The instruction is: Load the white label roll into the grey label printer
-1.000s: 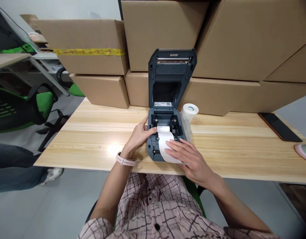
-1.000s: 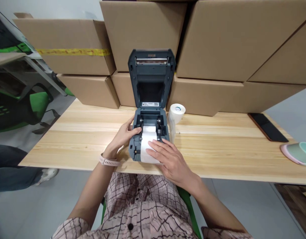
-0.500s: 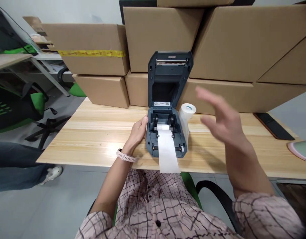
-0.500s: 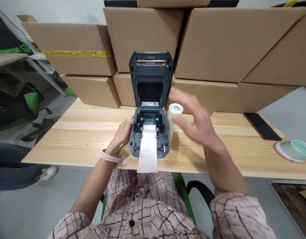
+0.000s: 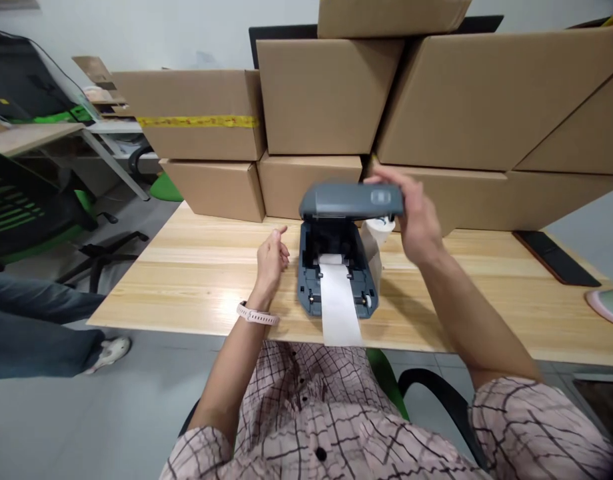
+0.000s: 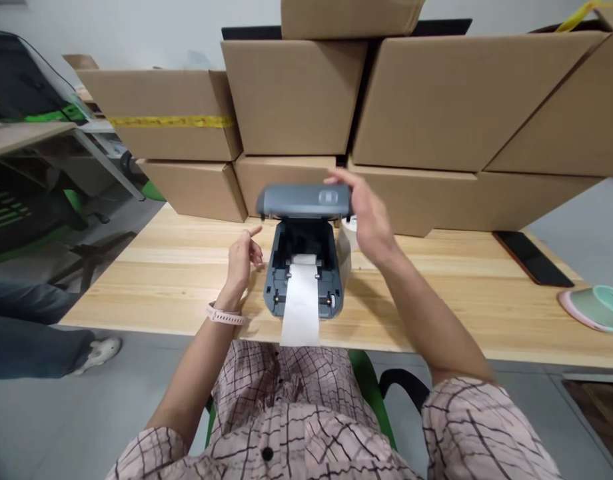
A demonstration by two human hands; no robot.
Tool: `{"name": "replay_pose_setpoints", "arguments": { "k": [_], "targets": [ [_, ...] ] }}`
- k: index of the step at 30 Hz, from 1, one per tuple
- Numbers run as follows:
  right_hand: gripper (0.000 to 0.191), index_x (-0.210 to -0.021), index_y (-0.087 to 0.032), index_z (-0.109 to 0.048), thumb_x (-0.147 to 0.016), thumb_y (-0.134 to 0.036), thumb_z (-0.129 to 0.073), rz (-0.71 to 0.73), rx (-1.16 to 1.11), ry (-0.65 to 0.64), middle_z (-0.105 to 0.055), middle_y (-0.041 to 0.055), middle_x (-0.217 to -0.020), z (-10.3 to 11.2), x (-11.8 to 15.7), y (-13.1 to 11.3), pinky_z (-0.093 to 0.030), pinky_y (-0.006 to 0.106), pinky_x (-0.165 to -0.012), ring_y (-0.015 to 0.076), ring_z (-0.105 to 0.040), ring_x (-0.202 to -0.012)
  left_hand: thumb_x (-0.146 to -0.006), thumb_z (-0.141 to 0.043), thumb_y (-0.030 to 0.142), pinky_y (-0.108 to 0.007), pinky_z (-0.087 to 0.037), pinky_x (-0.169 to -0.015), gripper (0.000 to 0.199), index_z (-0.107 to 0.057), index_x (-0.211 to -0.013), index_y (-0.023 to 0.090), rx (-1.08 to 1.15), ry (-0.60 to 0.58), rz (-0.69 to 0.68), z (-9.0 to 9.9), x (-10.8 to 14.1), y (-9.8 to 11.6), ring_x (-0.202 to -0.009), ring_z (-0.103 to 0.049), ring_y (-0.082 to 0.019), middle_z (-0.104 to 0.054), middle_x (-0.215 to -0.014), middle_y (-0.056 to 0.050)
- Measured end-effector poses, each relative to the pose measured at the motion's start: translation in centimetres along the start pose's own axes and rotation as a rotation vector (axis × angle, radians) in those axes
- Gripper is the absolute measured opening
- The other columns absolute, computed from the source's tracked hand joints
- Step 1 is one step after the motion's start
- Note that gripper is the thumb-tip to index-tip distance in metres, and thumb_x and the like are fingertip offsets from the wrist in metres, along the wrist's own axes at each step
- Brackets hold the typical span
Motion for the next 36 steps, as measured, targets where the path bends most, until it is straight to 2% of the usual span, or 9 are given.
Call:
{"name": "replay_pose_setpoints", "arguments": {
  "k": [4, 7, 11, 15, 23, 27, 30, 33, 36],
  "targets": [
    [0.052, -0.149, -0.034, -0.051, -0.109, -0.054, -0.027, 0.026, -0.048, -0.043, -0.054, 0.0053, -0.157, -2.0, 7.9, -2.9, -0.034, 0.059, -0.125, 0.0278, -0.045, -0.150, -0.097, -0.053, 0.059, -0.030, -0.054, -0.081, 0.062, -0.060, -0.141, 0.016, 0.025, 0.089, -0.132, 0.9, 1.9, 2.5, -0.104, -0.067, -0.022, -0.071, -0.113, -0.013],
    [0.043, -0.149, -0.034, -0.052, -0.110, -0.037, -0.033, 0.032, 0.040, -0.089, -0.051, 0.0047, -0.160, -3.9, 11.1, -3.1, -0.033, 0.061, -0.125, 0.0268, -0.038, -0.155, -0.093, -0.063, 0.059, -0.044, -0.040, -0.119, 0.074, -0.042, -0.156, 0.027, 0.033, -0.089, -0.123, -0.1, 5.3, 3.6, -0.151, -0.041, -0.031, -0.045, -0.162, -0.013],
    [0.045, -0.151, -0.034, -0.050, -0.109, -0.028, -0.034, 0.060, 0.083, 0.008, -0.049, 0.0031, -0.162, -4.8, 12.1, -2.7, -0.032, 0.058, -0.126, 0.0259, -0.036, -0.156, -0.083, -0.075, 0.059, -0.050, -0.021, -0.131, 0.110, -0.011, -0.167, 0.028, 0.044, -0.271, 0.045, -2.4, 9.1, 2.8, -0.163, -0.014, -0.035, -0.010, -0.177, -0.013],
    [0.045, -0.149, -0.034, -0.052, -0.109, -0.027, -0.034, 0.054, 0.058, 0.049, -0.050, 0.0017, -0.161, -5.1, 12.1, -2.6, -0.031, 0.056, -0.127, 0.0249, -0.038, -0.155, -0.083, -0.076, 0.053, -0.049, -0.022, -0.131, 0.116, -0.005, -0.168, 0.019, 0.138, -0.251, 0.147, -3.4, 10.0, 1.5, -0.160, -0.022, -0.036, -0.017, -0.175, -0.017],
    [0.041, -0.139, -0.029, -0.059, -0.108, -0.031, -0.033, 0.050, 0.076, 0.073, -0.057, 0.0044, -0.154, -5.3, 12.0, -2.5, -0.034, 0.054, -0.123, 0.0244, -0.042, -0.152, -0.083, -0.076, 0.048, -0.049, -0.032, -0.127, 0.095, -0.030, -0.160, 0.016, 0.127, -0.197, 0.071, -3.1, 9.7, 2.0, -0.155, -0.034, -0.036, -0.037, -0.166, -0.019],
    [0.037, -0.134, -0.029, -0.062, -0.107, -0.032, -0.036, 0.036, 0.103, 0.056, -0.061, 0.0043, -0.150, -5.0, 11.6, -2.7, -0.031, 0.054, -0.123, 0.0247, -0.045, -0.149, -0.089, -0.072, 0.049, -0.045, -0.047, -0.112, 0.071, -0.045, -0.148, 0.022, -0.004, 0.076, -0.029, -1.8, 13.8, 1.3, -0.137, -0.054, -0.029, -0.050, -0.154, -0.017],
    [0.036, -0.127, -0.030, -0.066, -0.107, -0.031, -0.035, 0.036, 0.135, 0.026, -0.063, 0.0033, -0.148, -4.9, 11.4, -2.9, -0.029, 0.054, -0.122, 0.0254, -0.046, -0.147, -0.093, -0.064, 0.052, -0.031, -0.053, -0.078, 0.036, -0.065, -0.104, 0.018, -0.073, 0.273, -0.002, -0.7, 17.2, 0.2, -0.089, -0.064, -0.018, -0.069, -0.103, -0.009],
    [0.036, -0.126, -0.031, -0.068, -0.108, -0.036, -0.037, 0.055, 0.187, -0.012, -0.062, 0.0033, -0.149, -5.0, 11.3, -3.0, -0.029, 0.055, -0.120, 0.0272, -0.044, -0.148, -0.085, -0.065, 0.064, -0.025, -0.041, -0.054, 0.051, -0.063, -0.072, 0.015, 0.057, -0.109, 0.233, -2.4, 17.9, -0.9, -0.058, -0.053, -0.012, -0.062, -0.067, -0.004],
    [0.038, -0.133, -0.033, -0.065, -0.109, -0.043, -0.038, 0.078, 0.234, -0.059, -0.058, 0.0031, -0.153, -4.8, 11.3, -3.1, -0.028, 0.056, -0.119, 0.0285, -0.043, -0.148, -0.071, -0.075, 0.069, -0.024, -0.038, -0.049, 0.059, -0.070, -0.083, 0.011, 0.281, -0.342, 0.480, -3.9, 17.6, -0.9, -0.057, -0.057, -0.014, -0.068, -0.072, -0.008]
  ]
}}
Point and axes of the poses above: each hand's wrist, its own x-axis away from the middle knuckle, its own z-axis out of the back of the hand, y = z × x, the point moved 5 cm from there along -x, towards the middle knuckle
